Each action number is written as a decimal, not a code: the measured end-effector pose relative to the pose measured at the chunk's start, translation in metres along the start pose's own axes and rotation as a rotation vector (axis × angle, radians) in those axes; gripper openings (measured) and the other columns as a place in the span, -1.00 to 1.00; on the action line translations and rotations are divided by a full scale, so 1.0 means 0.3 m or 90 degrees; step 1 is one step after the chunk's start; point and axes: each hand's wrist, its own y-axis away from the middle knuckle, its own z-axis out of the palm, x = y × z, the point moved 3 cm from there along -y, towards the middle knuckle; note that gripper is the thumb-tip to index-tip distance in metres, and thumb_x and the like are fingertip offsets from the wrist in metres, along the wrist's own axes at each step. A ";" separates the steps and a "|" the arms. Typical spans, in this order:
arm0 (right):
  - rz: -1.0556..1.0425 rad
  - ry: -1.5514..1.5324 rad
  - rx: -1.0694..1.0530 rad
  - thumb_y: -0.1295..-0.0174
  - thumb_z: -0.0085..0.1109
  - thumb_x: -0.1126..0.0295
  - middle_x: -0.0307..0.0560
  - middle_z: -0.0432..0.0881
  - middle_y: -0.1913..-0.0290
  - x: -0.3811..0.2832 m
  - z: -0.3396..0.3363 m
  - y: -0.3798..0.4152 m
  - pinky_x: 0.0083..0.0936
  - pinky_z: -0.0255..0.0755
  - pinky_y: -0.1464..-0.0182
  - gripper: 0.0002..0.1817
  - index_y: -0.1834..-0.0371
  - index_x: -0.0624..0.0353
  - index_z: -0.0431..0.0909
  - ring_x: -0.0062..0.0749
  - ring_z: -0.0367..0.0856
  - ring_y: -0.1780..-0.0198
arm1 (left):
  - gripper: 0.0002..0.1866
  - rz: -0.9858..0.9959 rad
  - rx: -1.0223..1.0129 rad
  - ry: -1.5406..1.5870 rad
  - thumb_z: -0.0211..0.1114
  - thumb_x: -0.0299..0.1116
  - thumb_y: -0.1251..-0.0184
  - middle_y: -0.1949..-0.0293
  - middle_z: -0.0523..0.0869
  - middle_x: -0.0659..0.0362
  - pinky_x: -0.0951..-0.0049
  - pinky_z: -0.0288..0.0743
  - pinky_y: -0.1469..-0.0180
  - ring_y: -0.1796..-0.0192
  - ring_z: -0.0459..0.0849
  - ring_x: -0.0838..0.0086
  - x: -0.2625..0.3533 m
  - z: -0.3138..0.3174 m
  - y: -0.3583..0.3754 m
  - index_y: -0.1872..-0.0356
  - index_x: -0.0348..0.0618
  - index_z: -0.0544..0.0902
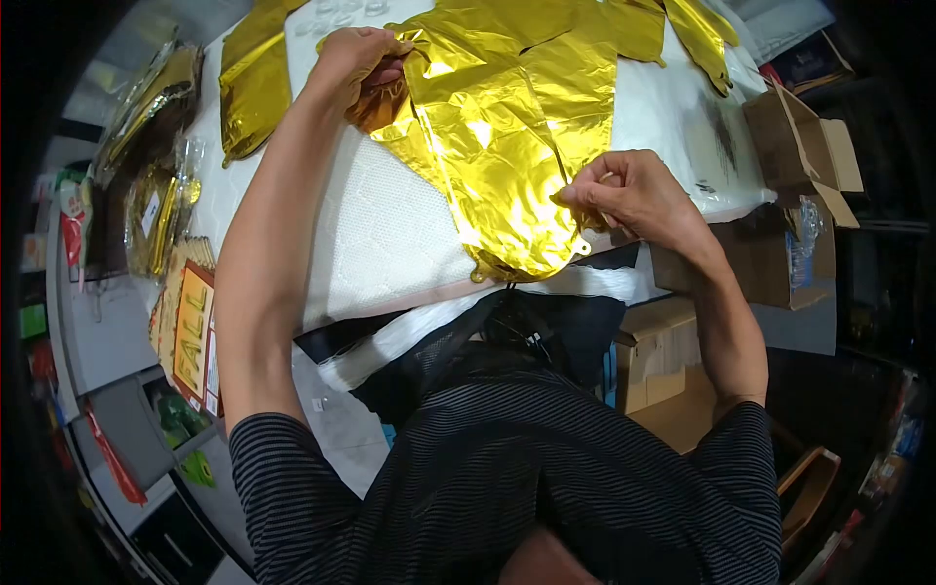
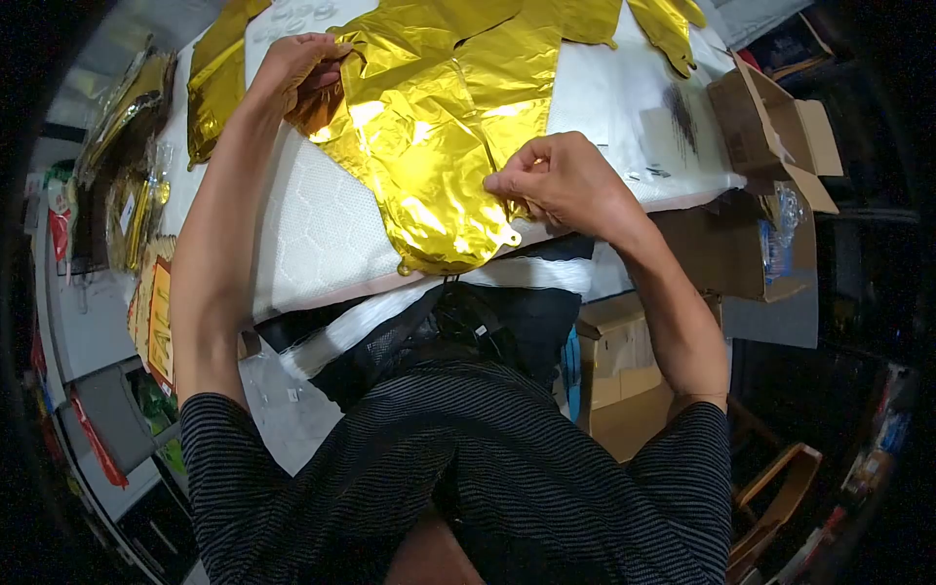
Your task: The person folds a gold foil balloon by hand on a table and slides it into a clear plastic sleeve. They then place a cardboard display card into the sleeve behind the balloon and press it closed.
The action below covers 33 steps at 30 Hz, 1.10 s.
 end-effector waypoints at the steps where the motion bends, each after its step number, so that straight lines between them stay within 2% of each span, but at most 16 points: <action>1: -0.001 0.001 0.001 -0.37 0.44 0.21 -0.35 0.58 0.61 0.006 0.002 -0.002 -0.70 0.12 0.65 -0.70 0.28 0.27 0.72 -0.80 0.37 0.67 | -0.79 0.002 0.000 0.000 0.55 -0.43 -0.29 0.34 0.74 0.26 0.78 0.67 0.33 0.39 0.71 0.70 0.000 0.000 -0.005 0.15 -0.25 0.71; 3: -0.072 0.092 0.105 -0.37 0.44 0.26 -0.34 0.62 0.56 0.006 -0.012 -0.008 -0.71 0.19 0.59 -0.72 0.18 0.32 0.72 -0.80 0.44 0.60 | -0.82 -0.012 0.026 0.002 0.54 -0.45 -0.30 0.34 0.75 0.25 0.75 0.68 0.33 0.39 0.71 0.68 -0.008 -0.003 -0.014 0.17 -0.26 0.71; 7: -0.073 0.026 0.115 -0.35 0.45 0.26 -0.33 0.65 0.52 0.012 0.009 -0.022 -0.70 0.26 0.54 -0.70 0.13 0.34 0.73 -0.77 0.49 0.55 | -0.82 0.001 0.021 0.017 0.53 -0.46 -0.29 0.34 0.75 0.24 0.74 0.68 0.35 0.40 0.71 0.67 -0.009 0.002 -0.008 0.18 -0.26 0.71; 10: -0.084 0.088 0.139 -0.33 0.47 0.26 -0.29 0.66 0.52 0.008 0.030 -0.029 -0.68 0.32 0.51 -0.70 0.16 0.34 0.73 -0.73 0.53 0.53 | -0.82 -0.011 0.056 0.017 0.53 -0.45 -0.30 0.35 0.76 0.24 0.74 0.67 0.37 0.43 0.70 0.66 -0.002 0.009 0.006 0.19 -0.26 0.71; 12: -0.121 0.264 0.233 -0.31 0.48 0.28 -0.24 0.66 0.52 0.002 0.037 -0.032 -0.66 0.33 0.51 -0.71 0.21 0.36 0.73 -0.70 0.53 0.53 | -0.83 0.005 0.044 0.008 0.52 -0.45 -0.30 0.36 0.76 0.23 0.75 0.66 0.38 0.45 0.70 0.67 -0.001 0.011 0.008 0.19 -0.26 0.71; 13: -0.121 0.265 0.235 -0.31 0.48 0.28 -0.24 0.66 0.52 0.001 0.035 -0.035 -0.66 0.33 0.51 -0.71 0.21 0.36 0.73 -0.70 0.53 0.53 | -0.83 0.007 0.043 0.008 0.52 -0.45 -0.30 0.36 0.76 0.23 0.75 0.66 0.38 0.45 0.70 0.67 -0.002 0.013 0.007 0.19 -0.26 0.71; 15: -0.098 0.270 0.224 -0.15 0.57 0.15 -0.07 0.72 0.48 0.003 0.027 -0.049 -0.47 0.55 0.33 -0.61 0.32 0.34 0.75 -0.52 0.64 0.48 | -0.83 0.013 0.053 0.014 0.52 -0.45 -0.30 0.36 0.76 0.22 0.75 0.64 0.39 0.45 0.69 0.68 -0.011 0.012 -0.002 0.19 -0.26 0.71; 16: -0.098 0.271 0.224 -0.15 0.57 0.15 -0.07 0.72 0.48 0.012 0.021 -0.060 -0.47 0.55 0.33 -0.61 0.32 0.34 0.75 -0.52 0.64 0.48 | -0.83 0.014 0.052 0.014 0.52 -0.45 -0.30 0.36 0.76 0.22 0.75 0.64 0.39 0.45 0.69 0.68 -0.017 0.011 -0.005 0.19 -0.26 0.71; 18: -0.069 0.121 0.127 -0.19 0.54 0.19 -0.12 0.68 0.56 0.036 0.023 -0.080 -0.48 0.50 0.39 -0.64 0.42 0.33 0.73 -0.53 0.59 0.53 | -0.82 0.028 0.040 0.023 0.52 -0.45 -0.31 0.37 0.76 0.22 0.75 0.63 0.40 0.46 0.69 0.68 -0.022 0.007 -0.013 0.18 -0.28 0.71; 21: -0.021 0.086 0.087 -0.22 0.51 0.21 -0.20 0.62 0.63 0.009 0.006 -0.065 -0.52 0.42 0.46 -0.64 0.52 0.30 0.69 -0.59 0.51 0.59 | -0.82 0.036 0.014 0.012 0.50 -0.46 -0.33 0.37 0.76 0.21 0.74 0.64 0.39 0.46 0.69 0.68 -0.023 -0.001 -0.015 0.16 -0.29 0.71; 22: -0.021 0.088 0.082 -0.22 0.51 0.21 -0.20 0.62 0.63 0.001 0.002 -0.061 -0.52 0.42 0.46 -0.64 0.52 0.30 0.69 -0.59 0.51 0.59 | -0.82 0.033 0.017 0.013 0.50 -0.46 -0.33 0.37 0.76 0.21 0.74 0.64 0.39 0.46 0.69 0.68 -0.026 -0.006 -0.014 0.16 -0.29 0.71; 25: -0.020 0.072 0.082 -0.28 0.47 0.21 -0.37 0.55 0.63 0.001 -0.018 -0.052 -0.69 0.17 0.59 -0.68 0.50 0.17 0.64 -0.77 0.38 0.65 | -0.83 0.034 0.014 0.014 0.48 -0.47 -0.35 0.35 0.77 0.19 0.72 0.65 0.39 0.47 0.70 0.66 -0.011 0.003 0.000 0.15 -0.32 0.70; 28: 0.000 0.062 0.082 -0.26 0.48 0.19 -0.39 0.54 0.61 0.013 -0.033 -0.058 -0.68 0.18 0.57 -0.70 0.47 0.17 0.68 -0.77 0.37 0.64 | -0.89 0.028 0.037 0.024 0.45 -0.49 -0.36 0.34 0.77 0.11 0.69 0.63 0.43 0.45 0.73 0.61 -0.002 0.012 0.022 0.26 -0.33 0.70; 30: -0.015 0.044 0.081 -0.25 0.49 0.20 -0.41 0.52 0.62 0.035 -0.044 -0.077 -0.68 0.20 0.55 -0.71 0.44 0.17 0.70 -0.77 0.35 0.63 | -0.69 0.050 0.057 0.021 0.46 -0.43 -0.40 0.19 0.80 0.10 0.63 0.70 0.31 0.34 0.77 0.58 -0.002 0.008 0.035 -0.05 -0.41 0.68; 31: -0.015 0.043 0.080 -0.25 0.49 0.20 -0.41 0.52 0.62 0.040 -0.053 -0.077 -0.68 0.20 0.55 -0.71 0.44 0.17 0.70 -0.77 0.35 0.63 | -0.69 0.048 0.058 0.020 0.46 -0.43 -0.40 0.19 0.80 0.10 0.63 0.70 0.31 0.34 0.77 0.58 -0.007 0.003 0.047 -0.05 -0.41 0.68; 33: 0.011 0.054 0.098 -0.25 0.50 0.20 -0.42 0.51 0.62 0.024 -0.066 -0.066 -0.68 0.19 0.56 -0.72 0.44 0.18 0.70 -0.78 0.34 0.63 | -0.62 0.177 0.128 -0.173 0.46 -0.40 -0.38 0.13 0.82 0.10 0.48 0.72 0.21 0.25 0.80 0.50 0.019 -0.008 0.105 -0.15 -0.34 0.68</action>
